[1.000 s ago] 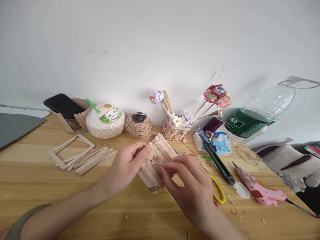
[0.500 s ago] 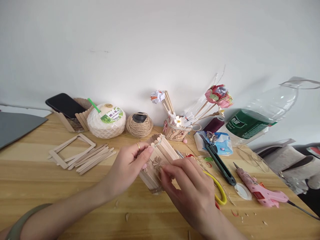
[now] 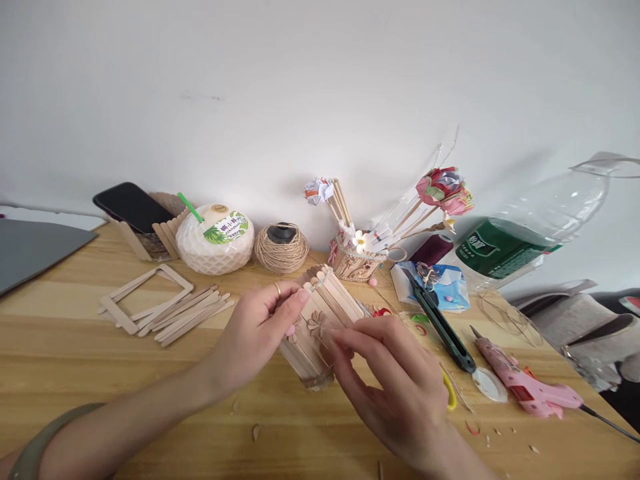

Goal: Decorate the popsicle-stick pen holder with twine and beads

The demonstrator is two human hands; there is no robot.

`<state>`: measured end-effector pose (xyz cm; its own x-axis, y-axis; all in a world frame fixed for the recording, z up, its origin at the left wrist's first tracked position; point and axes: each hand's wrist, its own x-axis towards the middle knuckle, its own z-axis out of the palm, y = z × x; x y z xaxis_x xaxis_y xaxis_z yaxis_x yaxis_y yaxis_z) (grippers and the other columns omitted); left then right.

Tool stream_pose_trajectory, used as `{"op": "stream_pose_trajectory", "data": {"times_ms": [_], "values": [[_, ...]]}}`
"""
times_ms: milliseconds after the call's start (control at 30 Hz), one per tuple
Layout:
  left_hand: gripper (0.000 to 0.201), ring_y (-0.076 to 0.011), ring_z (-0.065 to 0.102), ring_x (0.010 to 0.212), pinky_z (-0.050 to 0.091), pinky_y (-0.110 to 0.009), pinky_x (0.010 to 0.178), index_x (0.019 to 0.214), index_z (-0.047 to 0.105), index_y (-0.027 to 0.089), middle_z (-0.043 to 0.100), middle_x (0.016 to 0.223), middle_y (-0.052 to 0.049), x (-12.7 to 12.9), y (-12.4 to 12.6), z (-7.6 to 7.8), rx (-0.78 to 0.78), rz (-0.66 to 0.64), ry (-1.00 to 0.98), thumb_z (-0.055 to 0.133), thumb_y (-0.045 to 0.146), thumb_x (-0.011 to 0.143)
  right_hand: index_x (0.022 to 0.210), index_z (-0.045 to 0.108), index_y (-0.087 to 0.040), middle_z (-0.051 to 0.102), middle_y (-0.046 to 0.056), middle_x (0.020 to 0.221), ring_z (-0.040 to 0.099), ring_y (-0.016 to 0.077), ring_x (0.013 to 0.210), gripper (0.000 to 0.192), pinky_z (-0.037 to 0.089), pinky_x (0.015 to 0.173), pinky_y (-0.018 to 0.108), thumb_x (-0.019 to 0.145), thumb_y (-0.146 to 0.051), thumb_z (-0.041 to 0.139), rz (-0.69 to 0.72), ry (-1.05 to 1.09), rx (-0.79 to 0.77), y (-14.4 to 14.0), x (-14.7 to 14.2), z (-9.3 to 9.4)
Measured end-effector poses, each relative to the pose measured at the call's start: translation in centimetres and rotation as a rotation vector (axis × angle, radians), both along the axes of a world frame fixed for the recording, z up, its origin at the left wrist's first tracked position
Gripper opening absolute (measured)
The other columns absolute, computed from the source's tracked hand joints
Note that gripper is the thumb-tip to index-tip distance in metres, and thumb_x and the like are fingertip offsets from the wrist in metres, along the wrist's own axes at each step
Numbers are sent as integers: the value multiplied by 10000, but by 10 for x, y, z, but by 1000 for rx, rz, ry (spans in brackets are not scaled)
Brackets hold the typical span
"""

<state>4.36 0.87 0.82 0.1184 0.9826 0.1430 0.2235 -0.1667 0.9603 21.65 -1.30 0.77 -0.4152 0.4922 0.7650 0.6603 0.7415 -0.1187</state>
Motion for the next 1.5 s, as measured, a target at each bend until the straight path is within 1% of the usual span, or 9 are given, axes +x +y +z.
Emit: {"op": "stream_pose_trajectory", "data": {"times_ms": [100,367,633,767,867,967,1100,1267,1500], "values": [[295,-105,453,489,378,-203,471,616,491,203,382,515,68,0,-1,0,0,9,-6,455,388,844,869,603,-177,628,21,750,580,126,650,133,484,564,246,777,-82,614,8,-19,-7,-1,-1,-2],[312,-106,474,490,380,-204,476,614,507,202,429,502,66,0,-2,-2,6,0,7,451,397,851,906,609,-168,644,22,746,555,126,640,171,473,553,243,768,-68,631,2,-72,33,0,0,-7],[306,-93,457,497,355,-195,472,609,475,199,381,509,74,1,-2,-2,-2,-37,-41,449,364,865,932,613,-165,681,21,778,570,149,672,158,476,594,283,781,-122,634,-1,-182,89,-1,3,-7],[311,-91,444,495,351,-194,473,604,469,197,385,507,74,0,-1,-2,4,-40,-46,445,358,869,894,607,-176,661,18,756,552,133,642,158,471,572,263,765,-93,646,30,-104,55,-1,3,-3],[314,-91,427,486,347,-193,469,606,474,197,382,500,75,0,-2,-1,-2,-39,-42,444,369,867,917,606,-157,631,34,763,545,135,664,191,465,577,260,755,-65,647,62,-60,30,0,5,-1],[316,-91,420,476,343,-194,464,601,469,198,376,488,77,-1,-4,0,-3,-33,-34,441,370,865,933,613,-154,618,35,775,538,138,678,193,455,584,264,760,-72,640,72,-76,26,2,6,-1],[314,-86,420,472,338,-187,464,601,470,196,393,484,79,0,-4,0,-3,-33,-39,442,359,868,892,619,-158,616,27,774,526,130,681,146,447,599,259,769,-80,634,76,-83,40,4,6,-1],[313,-82,399,462,325,-182,454,587,456,194,375,476,82,1,-2,2,-6,-29,-46,448,346,861,892,614,-175,627,19,772,527,125,673,148,450,591,252,779,-80,625,75,-91,27,5,5,1],[316,-82,395,456,327,-181,448,584,453,196,366,473,83,0,-4,3,15,-29,-44,443,351,860,877,620,-155,628,30,770,511,127,682,130,449,612,253,779,-70,627,81,-119,32,5,5,4]]}}
